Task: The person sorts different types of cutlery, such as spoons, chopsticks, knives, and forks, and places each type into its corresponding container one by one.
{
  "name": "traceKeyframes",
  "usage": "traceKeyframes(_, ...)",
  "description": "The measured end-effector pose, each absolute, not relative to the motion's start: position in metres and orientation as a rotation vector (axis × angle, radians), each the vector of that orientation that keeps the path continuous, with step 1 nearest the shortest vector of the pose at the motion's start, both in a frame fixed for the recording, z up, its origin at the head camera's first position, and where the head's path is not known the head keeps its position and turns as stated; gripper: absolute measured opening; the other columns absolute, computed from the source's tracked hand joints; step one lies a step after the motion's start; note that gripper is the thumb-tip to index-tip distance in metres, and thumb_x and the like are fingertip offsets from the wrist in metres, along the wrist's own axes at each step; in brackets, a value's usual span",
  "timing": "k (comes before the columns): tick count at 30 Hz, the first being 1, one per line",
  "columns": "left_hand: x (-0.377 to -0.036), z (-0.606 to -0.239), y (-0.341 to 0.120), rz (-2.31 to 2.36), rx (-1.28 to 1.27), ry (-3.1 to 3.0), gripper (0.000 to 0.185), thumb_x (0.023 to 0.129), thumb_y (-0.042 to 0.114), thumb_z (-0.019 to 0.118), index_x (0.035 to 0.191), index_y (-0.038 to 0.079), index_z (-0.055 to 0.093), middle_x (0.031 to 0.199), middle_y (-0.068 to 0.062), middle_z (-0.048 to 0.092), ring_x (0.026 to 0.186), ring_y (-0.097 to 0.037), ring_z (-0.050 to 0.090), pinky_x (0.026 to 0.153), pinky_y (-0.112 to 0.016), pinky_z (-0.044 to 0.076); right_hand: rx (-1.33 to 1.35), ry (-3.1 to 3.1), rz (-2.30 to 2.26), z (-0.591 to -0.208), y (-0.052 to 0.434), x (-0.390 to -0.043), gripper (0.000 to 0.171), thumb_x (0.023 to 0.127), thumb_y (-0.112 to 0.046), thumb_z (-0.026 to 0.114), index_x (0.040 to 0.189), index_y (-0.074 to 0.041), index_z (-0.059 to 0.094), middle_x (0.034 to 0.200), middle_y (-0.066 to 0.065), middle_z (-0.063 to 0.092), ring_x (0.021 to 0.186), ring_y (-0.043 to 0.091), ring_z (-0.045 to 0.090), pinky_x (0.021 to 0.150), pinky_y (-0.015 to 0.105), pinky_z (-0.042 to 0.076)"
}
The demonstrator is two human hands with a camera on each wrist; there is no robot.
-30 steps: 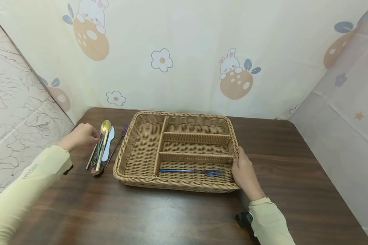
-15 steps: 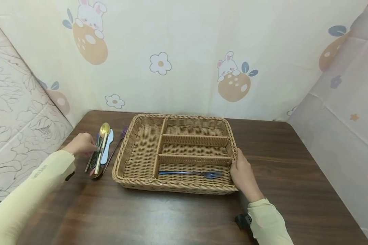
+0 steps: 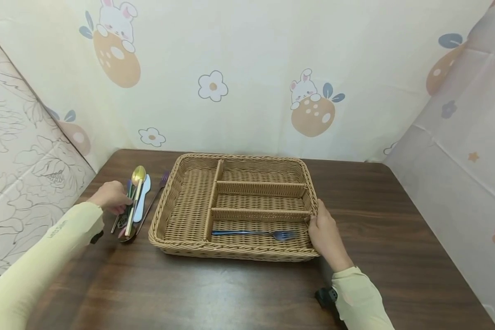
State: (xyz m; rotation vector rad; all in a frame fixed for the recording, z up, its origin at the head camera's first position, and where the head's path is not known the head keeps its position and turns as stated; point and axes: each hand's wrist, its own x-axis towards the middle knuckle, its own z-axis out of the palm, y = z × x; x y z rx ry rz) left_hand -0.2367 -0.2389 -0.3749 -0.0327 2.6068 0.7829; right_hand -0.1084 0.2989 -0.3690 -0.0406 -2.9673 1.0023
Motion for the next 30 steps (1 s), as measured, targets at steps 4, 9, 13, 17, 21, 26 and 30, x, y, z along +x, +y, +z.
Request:
traceKeyframes(4,-0.235,-0.373,-0.238,0.820,-0.090,2.596,0.013,0.083,0.002,0.060,0.076,-0.009,0.059,0.063,-0.014,0.062,0.050,-0.017,0.062,0.053,-0.031,0.055,-0.039,-2.970,0.991,-0.370,0.299,-0.109,0.054,0.100,-0.005,0.029,0.146,0.012,0.006,0.141,0.042,0.022,0.128,0.055,0.027,0.099,0.064,0.028)
traceKeyframes(9,-0.235,-0.368,-0.238,0.870,-0.109,2.594,0.012,0.083,0.001,0.060,0.077,-0.010,0.059,0.062,-0.013,0.063,0.050,-0.018,0.063,0.054,-0.032,0.055,-0.044,-2.977,0.993,-0.370,0.300,-0.110,0.054,0.101,-0.007,0.028,0.147,0.011,0.005,0.142,0.041,0.021,0.128,0.055,0.027,0.099,0.064,0.028)
traceKeyframes(13,-0.235,-0.364,-0.238,0.887,-0.088,2.606,0.015,0.082,0.003,0.060,0.076,-0.011,0.061,0.060,-0.011,0.064,0.051,-0.021,0.065,0.054,-0.033,0.055,-0.047,-2.987,1.003,-0.370,0.300,-0.111,0.054,0.102,-0.009,0.027,0.147,0.010,0.003,0.143,0.041,0.020,0.129,0.055,0.026,0.099,0.064,0.028)
traceKeyframes(17,-0.235,-0.361,-0.238,0.900,-0.071,2.621,0.017,0.082,0.005,0.060,0.074,-0.010,0.061,0.059,-0.011,0.064,0.053,-0.025,0.066,0.054,-0.034,0.055,-0.040,-2.984,1.001,-0.370,0.301,-0.111,0.054,0.102,-0.008,0.027,0.147,0.010,0.004,0.142,0.042,0.021,0.128,0.055,0.027,0.099,0.065,0.028)
traceKeyframes(21,-0.235,-0.360,-0.240,0.907,-0.059,2.635,0.018,0.082,0.005,0.060,0.073,-0.009,0.061,0.058,-0.011,0.064,0.052,-0.024,0.066,0.053,-0.034,0.055,-0.037,-2.980,1.002,-0.370,0.302,-0.111,0.054,0.101,-0.008,0.027,0.147,0.010,0.004,0.142,0.042,0.022,0.128,0.055,0.027,0.099,0.065,0.028)
traceKeyframes(26,-0.234,-0.359,-0.242,0.920,-0.054,2.663,0.016,0.082,0.003,0.060,0.071,-0.008,0.061,0.057,-0.011,0.063,0.051,-0.021,0.065,0.052,-0.032,0.055,-0.036,-2.980,0.999,-0.370,0.301,-0.111,0.054,0.101,-0.008,0.027,0.147,0.010,0.005,0.142,0.042,0.022,0.128,0.055,0.027,0.099,0.065,0.028)
traceKeyframes(30,-0.232,-0.356,-0.242,0.921,-0.062,2.700,0.016,0.082,0.003,0.061,0.070,-0.008,0.061,0.058,-0.011,0.063,0.051,-0.021,0.065,0.052,-0.031,0.055,-0.036,-2.979,0.991,-0.370,0.301,-0.112,0.054,0.101,-0.007,0.028,0.147,0.011,0.005,0.141,0.042,0.022,0.128,0.055,0.027,0.099,0.065,0.028)
